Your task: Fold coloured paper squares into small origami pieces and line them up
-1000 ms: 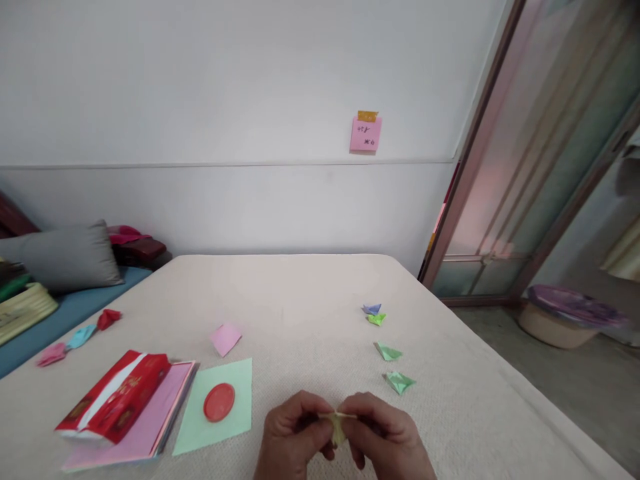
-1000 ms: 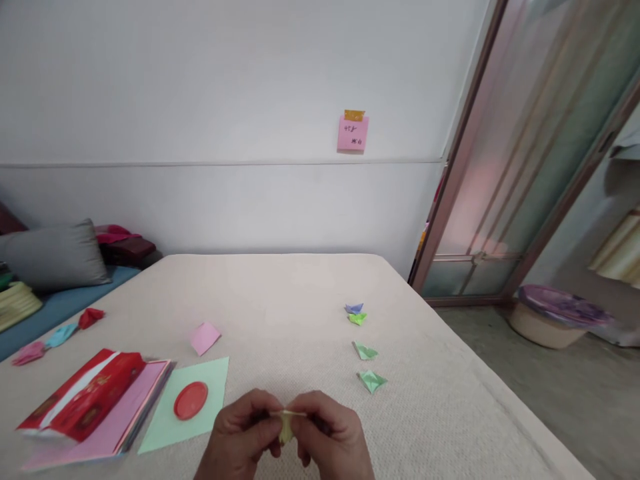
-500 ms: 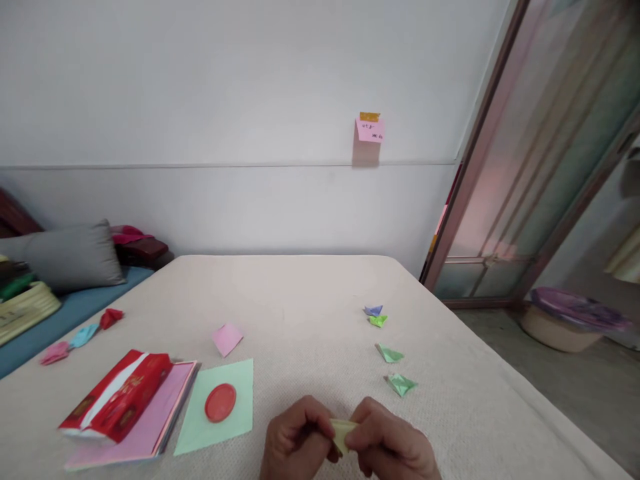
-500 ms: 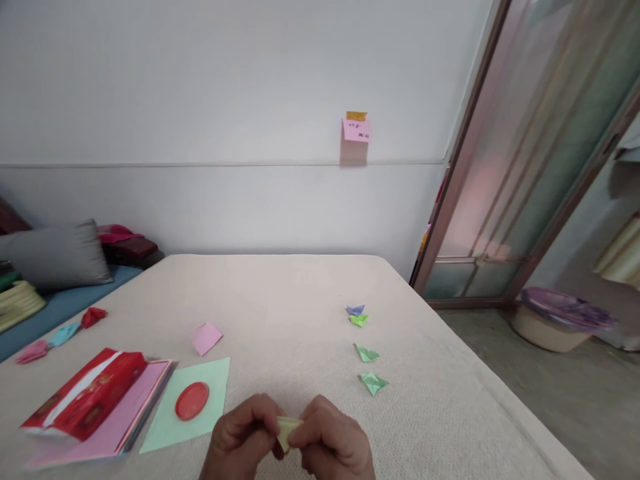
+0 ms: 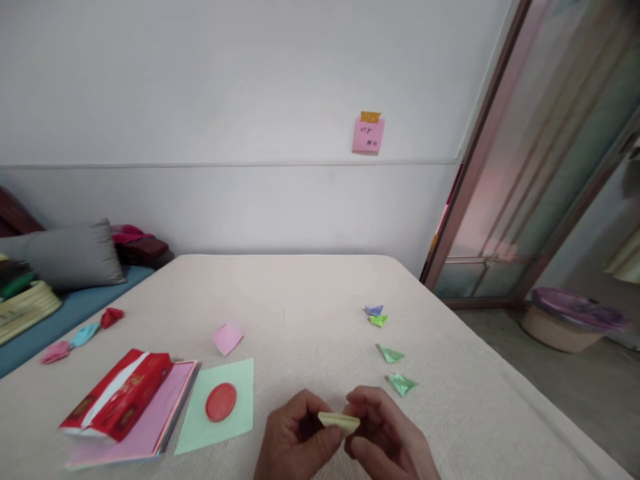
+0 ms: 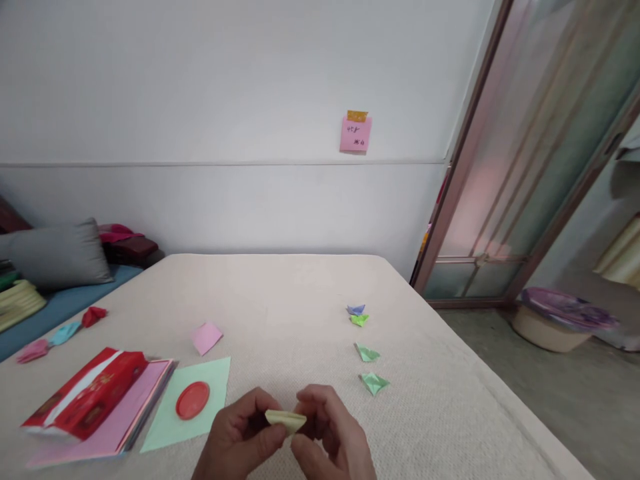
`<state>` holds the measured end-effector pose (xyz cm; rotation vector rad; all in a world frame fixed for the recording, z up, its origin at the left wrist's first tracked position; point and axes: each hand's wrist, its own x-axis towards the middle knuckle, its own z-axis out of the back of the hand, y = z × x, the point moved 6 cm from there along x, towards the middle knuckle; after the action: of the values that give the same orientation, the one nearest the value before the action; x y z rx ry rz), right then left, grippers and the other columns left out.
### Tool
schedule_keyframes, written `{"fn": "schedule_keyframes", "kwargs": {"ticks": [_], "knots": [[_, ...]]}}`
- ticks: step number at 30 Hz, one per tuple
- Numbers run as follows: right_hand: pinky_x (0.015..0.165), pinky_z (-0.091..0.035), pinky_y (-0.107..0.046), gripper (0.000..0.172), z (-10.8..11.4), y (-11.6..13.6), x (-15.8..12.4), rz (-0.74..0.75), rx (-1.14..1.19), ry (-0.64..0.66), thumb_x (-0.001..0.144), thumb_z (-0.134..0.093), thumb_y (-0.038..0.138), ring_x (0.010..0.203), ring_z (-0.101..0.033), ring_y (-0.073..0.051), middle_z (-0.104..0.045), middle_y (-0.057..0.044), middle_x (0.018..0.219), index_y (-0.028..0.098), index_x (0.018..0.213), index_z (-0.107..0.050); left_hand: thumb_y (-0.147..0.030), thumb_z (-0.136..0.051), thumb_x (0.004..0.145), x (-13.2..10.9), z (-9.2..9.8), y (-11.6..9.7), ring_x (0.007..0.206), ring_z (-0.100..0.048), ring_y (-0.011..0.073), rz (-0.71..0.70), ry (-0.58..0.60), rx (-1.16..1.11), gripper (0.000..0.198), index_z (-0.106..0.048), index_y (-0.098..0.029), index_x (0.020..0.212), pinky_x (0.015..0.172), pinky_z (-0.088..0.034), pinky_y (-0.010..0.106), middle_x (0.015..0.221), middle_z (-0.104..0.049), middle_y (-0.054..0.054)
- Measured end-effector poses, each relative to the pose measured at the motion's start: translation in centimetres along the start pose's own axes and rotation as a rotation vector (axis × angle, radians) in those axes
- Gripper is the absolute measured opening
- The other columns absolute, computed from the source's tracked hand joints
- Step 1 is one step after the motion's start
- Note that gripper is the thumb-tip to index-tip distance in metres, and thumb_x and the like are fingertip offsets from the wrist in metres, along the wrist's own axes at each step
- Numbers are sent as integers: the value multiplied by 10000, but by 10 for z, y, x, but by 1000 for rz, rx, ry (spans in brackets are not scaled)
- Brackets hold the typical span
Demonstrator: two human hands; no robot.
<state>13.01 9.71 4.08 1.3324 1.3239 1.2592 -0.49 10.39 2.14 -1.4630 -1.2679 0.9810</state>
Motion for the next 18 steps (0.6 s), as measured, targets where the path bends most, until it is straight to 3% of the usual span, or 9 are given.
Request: {"fn": "schedule_keyframes", "kwargs": {"ticks": [1, 6, 15, 18], "knots": [[526, -371, -246, 94, -1, 0, 1, -5, -34, 11, 666, -665, 259, 563, -489, -147, -561, 19, 611, 214, 747, -647, -348, -743, 670, 0, 0, 0, 546, -447, 108, -22, 4, 23, 232, -607, -159, 667, 531, -300, 222, 568, -550, -26], [474, -306, -236, 276, -2, 0, 1, -27, -170, 19, 729, -627, 438, 477, -428, -128, -495, 31, 471, 193, 603, -609, -370, -691, 710, -3, -4, -5, 520, -439, 114, -68, 15, 145, 226, -618, -159, 674, 516, -297, 226, 537, -559, -16], [480, -314, -240, 227, 0, 3, 2, 48, -243, 30, 718, -642, 380, 494, -437, -134, -502, 34, 493, 208, 575, -606, -394, -644, 752, -7, -4, -15, 533, -485, 129, -82, -2, 211, 239, -639, -167, 679, 527, -330, 230, 558, -595, 2], [477, -302, -242, 221, 0, 2, 2, 77, -263, 40, 738, -622, 366, 492, -414, -128, -487, 39, 500, 210, 582, -601, -385, -626, 769, -7, -3, -14, 540, -487, 128, -157, -22, 275, 247, -641, -169, 651, 537, -346, 224, 555, -588, 1]]}}
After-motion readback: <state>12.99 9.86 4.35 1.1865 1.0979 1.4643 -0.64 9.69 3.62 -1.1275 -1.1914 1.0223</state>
